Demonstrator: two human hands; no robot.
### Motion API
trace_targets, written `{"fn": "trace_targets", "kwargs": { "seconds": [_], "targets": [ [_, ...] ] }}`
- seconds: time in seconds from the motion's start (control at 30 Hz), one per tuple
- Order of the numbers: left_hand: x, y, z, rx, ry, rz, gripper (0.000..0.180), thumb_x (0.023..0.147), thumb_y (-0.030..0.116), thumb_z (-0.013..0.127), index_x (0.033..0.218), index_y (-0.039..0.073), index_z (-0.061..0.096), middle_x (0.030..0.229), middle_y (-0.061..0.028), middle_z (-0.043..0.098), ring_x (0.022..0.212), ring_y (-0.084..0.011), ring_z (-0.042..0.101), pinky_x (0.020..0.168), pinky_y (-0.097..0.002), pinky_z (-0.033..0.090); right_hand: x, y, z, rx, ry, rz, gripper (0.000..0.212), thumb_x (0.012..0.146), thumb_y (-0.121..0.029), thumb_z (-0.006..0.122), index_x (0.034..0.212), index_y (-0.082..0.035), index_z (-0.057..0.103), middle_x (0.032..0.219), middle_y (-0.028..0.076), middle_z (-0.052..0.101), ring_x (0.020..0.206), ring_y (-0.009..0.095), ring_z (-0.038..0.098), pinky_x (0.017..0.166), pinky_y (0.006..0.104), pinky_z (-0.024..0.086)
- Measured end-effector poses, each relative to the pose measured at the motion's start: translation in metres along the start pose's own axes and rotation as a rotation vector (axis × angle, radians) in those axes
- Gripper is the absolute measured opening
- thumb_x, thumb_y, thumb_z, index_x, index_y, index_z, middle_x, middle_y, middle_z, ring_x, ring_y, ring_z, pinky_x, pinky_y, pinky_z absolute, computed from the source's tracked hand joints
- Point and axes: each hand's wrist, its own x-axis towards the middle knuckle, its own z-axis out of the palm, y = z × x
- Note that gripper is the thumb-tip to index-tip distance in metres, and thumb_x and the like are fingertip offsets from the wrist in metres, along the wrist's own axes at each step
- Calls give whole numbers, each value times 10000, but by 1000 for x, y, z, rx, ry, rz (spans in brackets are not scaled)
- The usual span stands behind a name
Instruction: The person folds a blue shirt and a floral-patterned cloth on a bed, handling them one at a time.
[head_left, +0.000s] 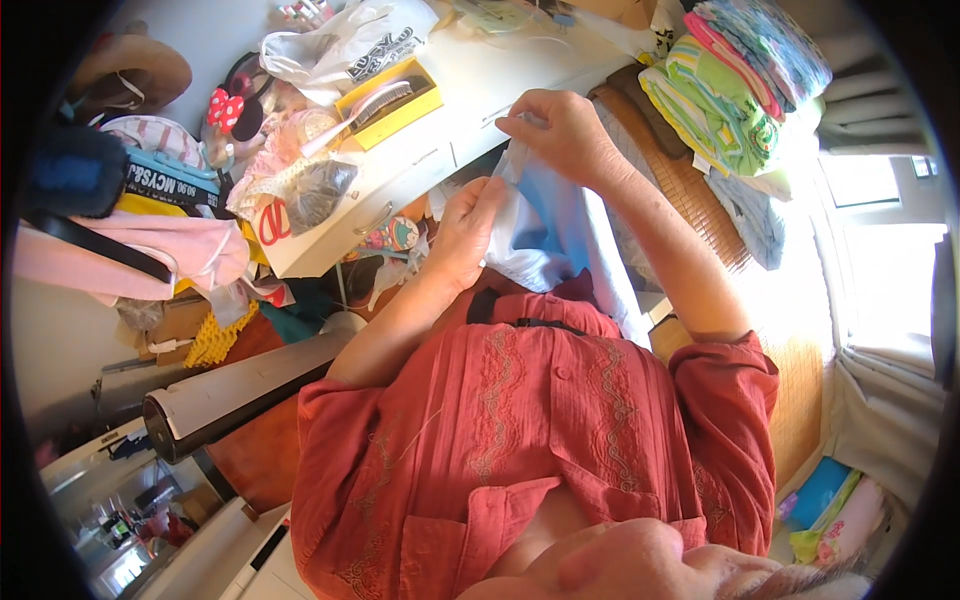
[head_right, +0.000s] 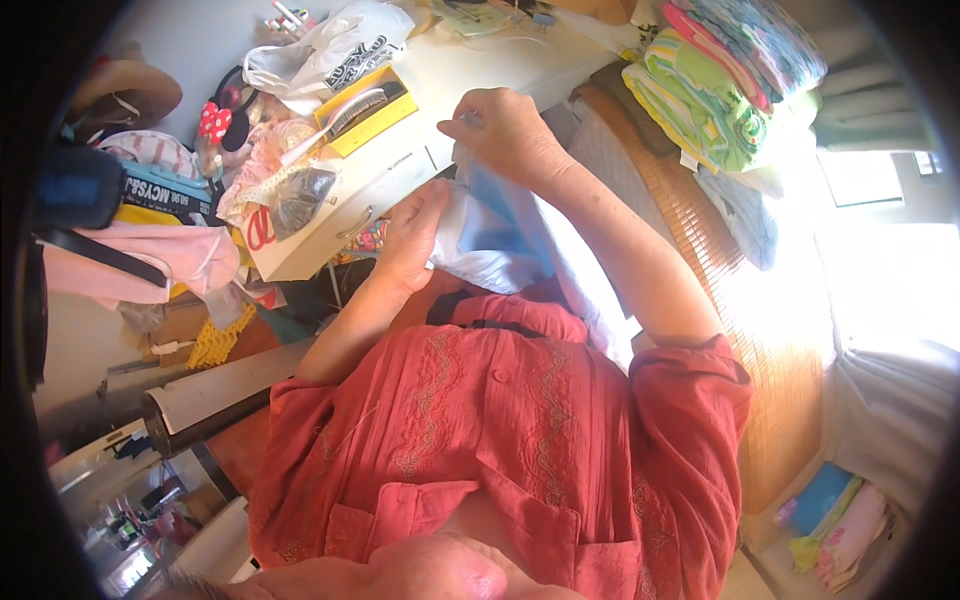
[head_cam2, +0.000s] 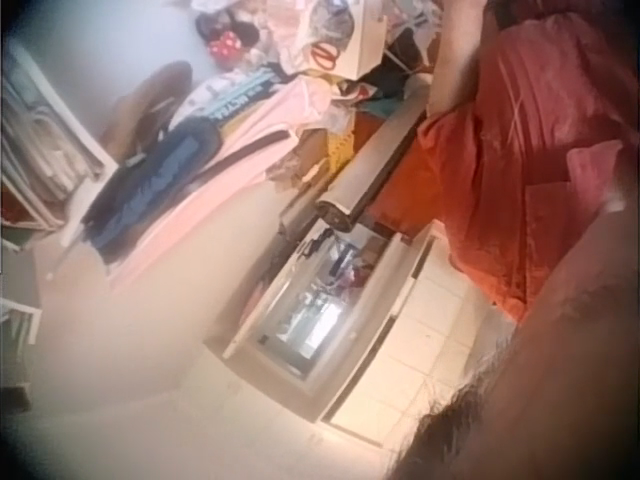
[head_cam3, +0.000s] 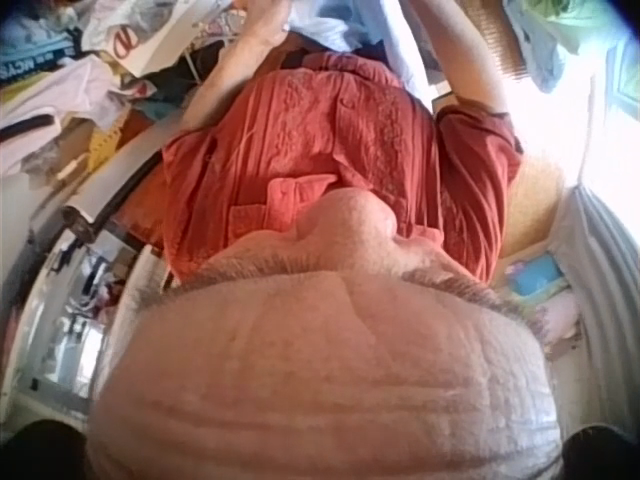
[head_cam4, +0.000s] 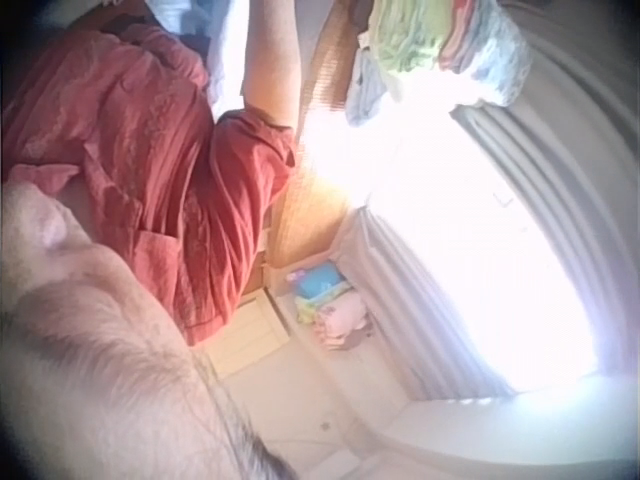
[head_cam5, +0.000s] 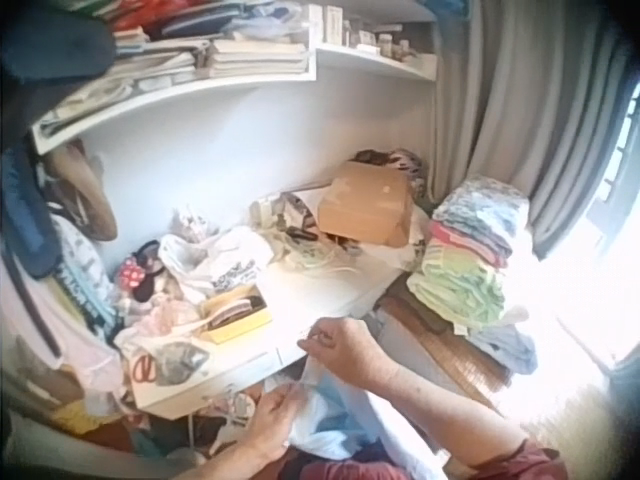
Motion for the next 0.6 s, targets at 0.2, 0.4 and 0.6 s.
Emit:
{"fn": "trace_targets", "kwargs": {
  "seconds": [0.2,0.4,0.6],
  "targets": [
    [20,-5,12,798,231,301,239,965,199,546,1093,6,608,770,29,555,618,-42,448,567,-222,388,13,36,-16,-191,-217,-42,370,787,-364,710,844,-1,670,664,175,617,597,294,604,588,365,477],
    [44,-25,42,381,123,47,191,926,182,618,934,6,690,743,42,571,641,-26,438,553,-187,345,29,92,-32,-2,-174,-43,343,784,-323,718,854,10,677,667,175,622,603,281,613,586,357,478],
    [63,-44,76,148,183,-108,240,909,197,640,1032,-7,675,981,-36,682,925,-98,599,873,-250,437,26,105,-33,209,-231,-40,372,789,-359,703,860,6,686,727,226,642,709,351,653,690,385,511]
  ]
}}
